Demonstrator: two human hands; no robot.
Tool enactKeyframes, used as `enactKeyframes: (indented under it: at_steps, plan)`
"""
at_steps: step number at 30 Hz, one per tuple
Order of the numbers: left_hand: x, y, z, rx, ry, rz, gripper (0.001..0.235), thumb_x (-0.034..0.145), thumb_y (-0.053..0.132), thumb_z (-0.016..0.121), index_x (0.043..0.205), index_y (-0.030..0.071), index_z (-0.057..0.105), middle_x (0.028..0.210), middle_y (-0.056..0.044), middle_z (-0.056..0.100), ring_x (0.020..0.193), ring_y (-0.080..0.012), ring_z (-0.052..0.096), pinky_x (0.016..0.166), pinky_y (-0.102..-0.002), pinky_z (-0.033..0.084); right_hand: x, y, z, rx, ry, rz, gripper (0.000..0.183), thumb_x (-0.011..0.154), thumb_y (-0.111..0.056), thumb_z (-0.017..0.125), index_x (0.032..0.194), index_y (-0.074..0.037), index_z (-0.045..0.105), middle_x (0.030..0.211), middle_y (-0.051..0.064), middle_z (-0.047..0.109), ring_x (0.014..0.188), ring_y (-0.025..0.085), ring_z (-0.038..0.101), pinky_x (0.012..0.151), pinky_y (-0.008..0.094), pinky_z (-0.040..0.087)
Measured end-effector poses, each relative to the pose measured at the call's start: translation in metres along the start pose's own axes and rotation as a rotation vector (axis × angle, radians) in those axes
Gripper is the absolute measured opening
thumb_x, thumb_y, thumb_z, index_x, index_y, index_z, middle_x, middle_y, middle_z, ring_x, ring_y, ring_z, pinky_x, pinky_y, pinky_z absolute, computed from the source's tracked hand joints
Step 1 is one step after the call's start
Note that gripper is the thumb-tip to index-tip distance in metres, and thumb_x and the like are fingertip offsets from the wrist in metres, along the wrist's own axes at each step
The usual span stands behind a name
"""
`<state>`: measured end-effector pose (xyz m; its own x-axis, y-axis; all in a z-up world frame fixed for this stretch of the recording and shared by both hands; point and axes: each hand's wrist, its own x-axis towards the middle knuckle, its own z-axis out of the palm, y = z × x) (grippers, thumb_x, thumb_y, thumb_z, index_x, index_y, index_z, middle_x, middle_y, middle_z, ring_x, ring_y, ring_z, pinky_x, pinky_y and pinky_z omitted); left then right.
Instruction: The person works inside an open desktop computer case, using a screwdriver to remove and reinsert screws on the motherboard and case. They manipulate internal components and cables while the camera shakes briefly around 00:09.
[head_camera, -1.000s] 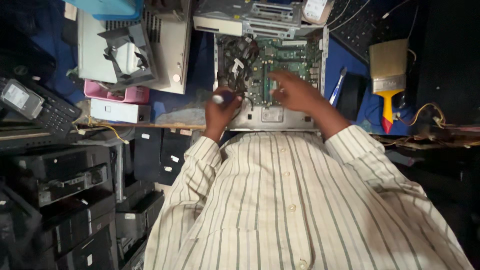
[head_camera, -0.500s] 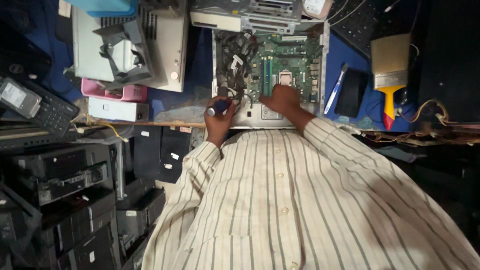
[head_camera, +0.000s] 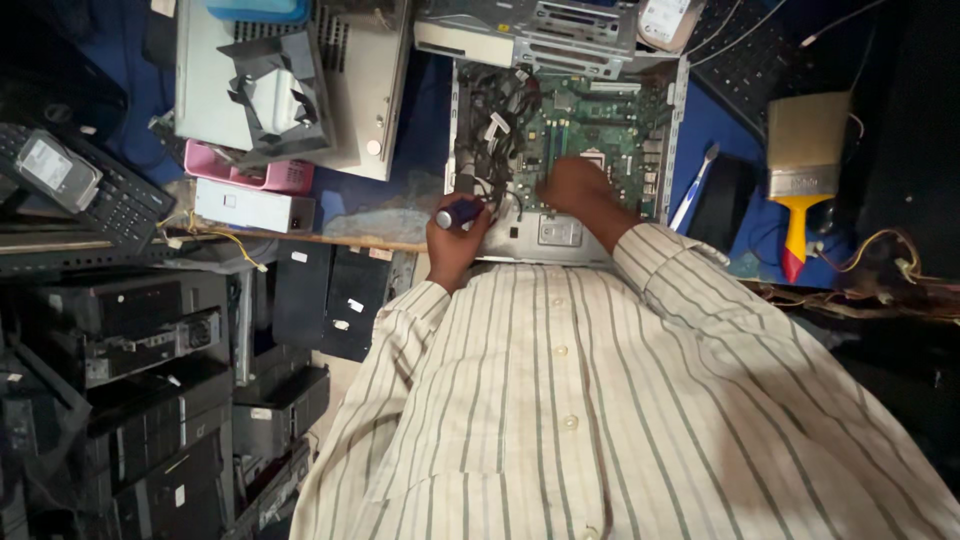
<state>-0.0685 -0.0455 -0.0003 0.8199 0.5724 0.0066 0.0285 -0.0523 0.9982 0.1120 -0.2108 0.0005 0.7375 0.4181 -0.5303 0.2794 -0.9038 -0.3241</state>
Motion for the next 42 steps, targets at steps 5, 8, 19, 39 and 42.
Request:
enactKeyframes:
  at_steps: [5,8,19,39,42]
  plan:
    - [-0.003,0.002,0.000,0.065,0.002,-0.053,0.029,0.085,0.005,0.085,0.107,0.002,0.066,0.096,-0.006,0.075,0.089,-0.0113,0.072,0.080,-0.028,0.059,0.009,0.012,0.026,0.048,0.087,-0.153,0.038,0.082,-0.035,0.071,0.086,0.002,0.075,0.091,0.029,0.071,0.088,0.045,0.070,0.082,0.053,0.057]
    - [-0.006,0.002,0.000,0.055,0.015,-0.033,0.030,0.085,0.004,0.085,0.109,0.002,0.066,0.097,-0.006,0.073,0.090,-0.0114,0.070,0.081,-0.028,0.058,0.013,0.014,0.032,0.044,0.004,-0.078,0.037,0.084,-0.035,0.069,0.087,0.002,0.075,0.091,0.028,0.071,0.088,0.044,0.071,0.082,0.053,0.057]
    - [-0.003,0.013,0.001,0.165,0.037,0.010,0.028,0.083,0.007,0.085,0.104,0.004,0.067,0.097,-0.005,0.073,0.090,-0.0126,0.070,0.080,-0.028,0.058,0.025,0.032,0.050,0.076,0.065,-0.223,0.033,0.085,-0.032,0.065,0.082,0.000,0.076,0.087,0.026,0.071,0.085,0.044,0.070,0.081,0.052,0.057]
    - [0.001,0.009,0.006,0.156,-0.031,-0.140,0.027,0.087,0.016,0.086,0.106,0.006,0.068,0.097,-0.004,0.072,0.089,-0.0123,0.067,0.081,-0.027,0.055,-0.131,0.071,-0.023,0.048,0.608,-0.444,0.010,0.087,-0.016,0.068,0.081,-0.008,0.068,0.080,0.013,0.067,0.077,0.034,0.067,0.071,0.049,0.054]
    - [0.004,0.007,0.005,0.035,-0.035,-0.147,0.026,0.088,0.011,0.085,0.107,0.006,0.068,0.101,-0.004,0.071,0.092,-0.0120,0.066,0.084,-0.027,0.055,-0.122,0.068,-0.022,0.056,0.657,-0.481,0.010,0.087,-0.015,0.069,0.081,-0.007,0.068,0.079,0.012,0.067,0.075,0.033,0.067,0.071,0.048,0.054]
